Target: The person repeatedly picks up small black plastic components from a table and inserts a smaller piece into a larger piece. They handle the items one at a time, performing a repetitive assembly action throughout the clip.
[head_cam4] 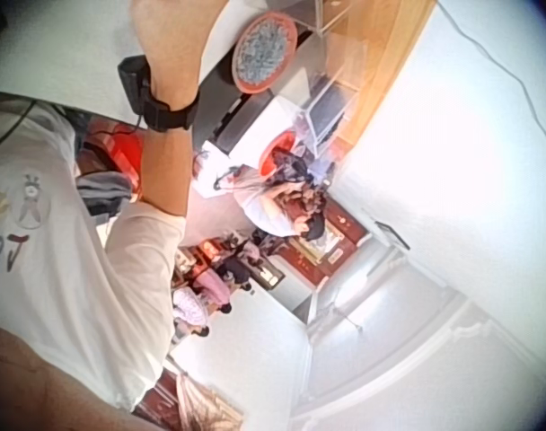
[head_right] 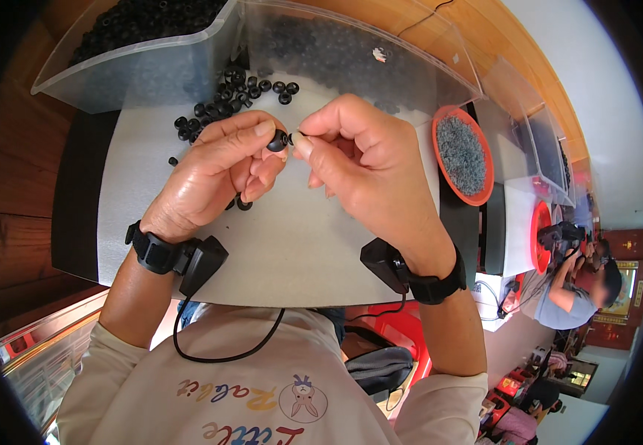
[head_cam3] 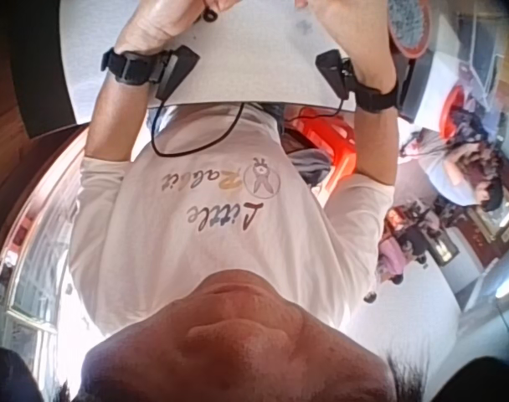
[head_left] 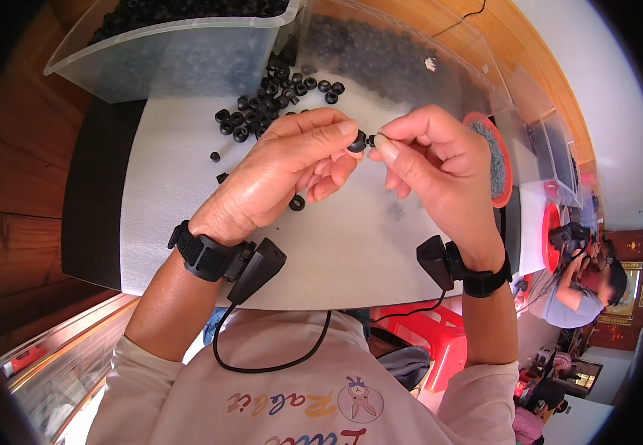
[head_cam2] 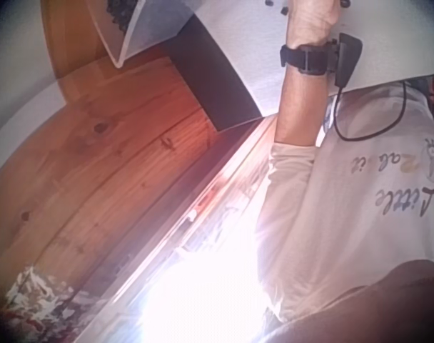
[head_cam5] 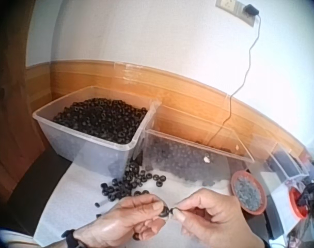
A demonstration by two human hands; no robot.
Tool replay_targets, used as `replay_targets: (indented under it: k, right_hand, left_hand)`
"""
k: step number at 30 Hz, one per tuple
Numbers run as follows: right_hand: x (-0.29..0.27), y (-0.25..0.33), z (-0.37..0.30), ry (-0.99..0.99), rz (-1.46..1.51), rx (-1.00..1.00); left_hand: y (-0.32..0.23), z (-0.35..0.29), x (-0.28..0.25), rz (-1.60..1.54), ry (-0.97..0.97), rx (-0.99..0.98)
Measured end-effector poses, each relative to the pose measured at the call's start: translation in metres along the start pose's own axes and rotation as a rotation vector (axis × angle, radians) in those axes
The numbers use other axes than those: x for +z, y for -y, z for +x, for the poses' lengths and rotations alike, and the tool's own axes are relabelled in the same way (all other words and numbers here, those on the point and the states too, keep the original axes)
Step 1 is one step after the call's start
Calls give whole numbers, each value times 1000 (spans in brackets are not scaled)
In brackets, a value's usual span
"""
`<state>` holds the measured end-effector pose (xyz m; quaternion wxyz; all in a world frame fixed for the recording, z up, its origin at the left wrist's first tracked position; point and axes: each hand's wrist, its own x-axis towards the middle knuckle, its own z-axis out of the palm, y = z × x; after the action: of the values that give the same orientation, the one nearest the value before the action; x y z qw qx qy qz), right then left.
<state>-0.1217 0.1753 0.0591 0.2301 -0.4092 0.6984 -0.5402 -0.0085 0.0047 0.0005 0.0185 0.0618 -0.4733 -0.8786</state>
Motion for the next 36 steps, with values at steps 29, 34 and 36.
replay_targets:
  k: [29,34,36]
  right_hand:
    - [12,-2,-17,-29,-176,-173]
    - [12,1,-15,-2,-103,-144]
    - [11,0,-13,22,-13,-110]
  left_hand:
    - [8,-4,3,223,12,125]
    - [6,-6,4,237,23,123]
    - [8,-6,6,211,19,154]
